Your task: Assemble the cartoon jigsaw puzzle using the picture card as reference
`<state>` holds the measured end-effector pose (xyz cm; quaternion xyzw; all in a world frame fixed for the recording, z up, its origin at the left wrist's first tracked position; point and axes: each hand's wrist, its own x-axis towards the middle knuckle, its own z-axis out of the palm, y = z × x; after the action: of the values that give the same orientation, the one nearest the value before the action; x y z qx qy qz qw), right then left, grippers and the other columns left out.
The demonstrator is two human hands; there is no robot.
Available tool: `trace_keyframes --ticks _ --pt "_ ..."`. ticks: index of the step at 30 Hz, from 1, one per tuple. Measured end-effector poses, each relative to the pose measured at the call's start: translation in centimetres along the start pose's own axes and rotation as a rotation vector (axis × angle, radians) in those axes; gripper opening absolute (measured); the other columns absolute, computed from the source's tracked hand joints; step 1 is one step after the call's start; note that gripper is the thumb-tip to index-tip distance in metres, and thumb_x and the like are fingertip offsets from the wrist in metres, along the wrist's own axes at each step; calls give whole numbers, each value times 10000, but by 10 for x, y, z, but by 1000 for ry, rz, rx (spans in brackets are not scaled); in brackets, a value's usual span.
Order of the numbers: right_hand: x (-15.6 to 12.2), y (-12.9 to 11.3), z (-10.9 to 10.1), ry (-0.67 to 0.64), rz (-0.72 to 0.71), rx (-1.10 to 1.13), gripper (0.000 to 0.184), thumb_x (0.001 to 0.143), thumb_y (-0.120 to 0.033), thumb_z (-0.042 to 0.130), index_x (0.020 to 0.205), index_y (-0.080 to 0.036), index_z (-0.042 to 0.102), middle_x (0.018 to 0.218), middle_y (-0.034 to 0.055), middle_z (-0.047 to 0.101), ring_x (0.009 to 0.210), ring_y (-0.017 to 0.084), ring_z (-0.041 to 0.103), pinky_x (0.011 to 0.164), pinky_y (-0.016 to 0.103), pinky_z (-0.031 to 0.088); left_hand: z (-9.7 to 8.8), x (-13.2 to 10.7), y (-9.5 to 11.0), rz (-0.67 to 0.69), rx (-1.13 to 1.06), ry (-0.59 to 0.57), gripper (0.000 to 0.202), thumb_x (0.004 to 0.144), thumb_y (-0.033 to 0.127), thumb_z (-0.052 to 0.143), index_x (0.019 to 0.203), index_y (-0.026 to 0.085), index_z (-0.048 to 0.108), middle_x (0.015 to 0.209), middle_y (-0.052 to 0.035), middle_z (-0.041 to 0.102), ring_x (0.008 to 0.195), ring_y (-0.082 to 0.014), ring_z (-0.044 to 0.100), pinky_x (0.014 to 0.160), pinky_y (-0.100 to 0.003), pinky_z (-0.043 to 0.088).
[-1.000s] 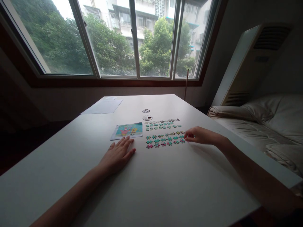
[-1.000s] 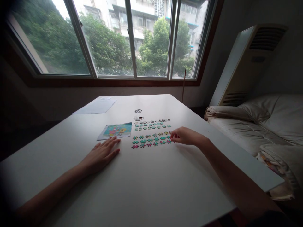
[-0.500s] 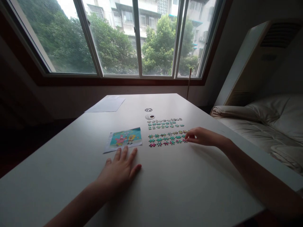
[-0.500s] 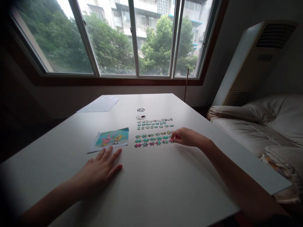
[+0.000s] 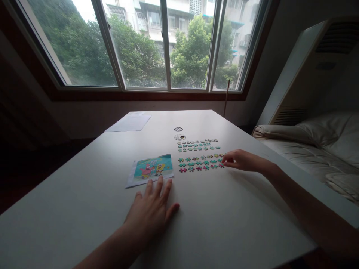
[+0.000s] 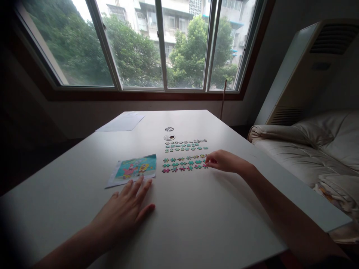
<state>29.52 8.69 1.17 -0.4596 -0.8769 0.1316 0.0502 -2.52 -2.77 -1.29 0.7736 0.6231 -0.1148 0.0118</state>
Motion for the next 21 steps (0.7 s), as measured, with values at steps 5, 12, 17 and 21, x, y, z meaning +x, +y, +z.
trace_keyframes --ticks 5,12,17,21 --pt "1 1 1 5 -1 1 283 832 -367 493 916 -186 694 749 44 664 623 131 560 570 227 369 0 1 0 16 -5 -19 642 905 528 298 1431 164 253 1471 -168 232 1320 -410 229 946 -574 326" --pt "1 -2 0 -10 0 -2 294 841 -385 482 919 -198 695 753 40 664 614 126 550 552 223 349 -2 -2 4 23 19 12 588 917 469 338 1419 166 285 1448 -166 294 1296 -404 287 908 -557 371" --pt "2 -5 0 -26 -6 -12 295 846 -384 475 919 -197 692 754 41 666 596 123 533 534 226 332 -5 -5 5 46 72 36 562 928 447 339 1412 163 304 1434 -167 322 1300 -383 297 943 -548 351" --pt "4 -6 2 -37 -28 11 303 852 -399 470 892 -184 681 761 46 664 623 128 543 565 230 347 -7 -6 6 150 76 80 491 925 344 376 1380 160 374 1408 -161 378 1283 -369 337 959 -539 350"
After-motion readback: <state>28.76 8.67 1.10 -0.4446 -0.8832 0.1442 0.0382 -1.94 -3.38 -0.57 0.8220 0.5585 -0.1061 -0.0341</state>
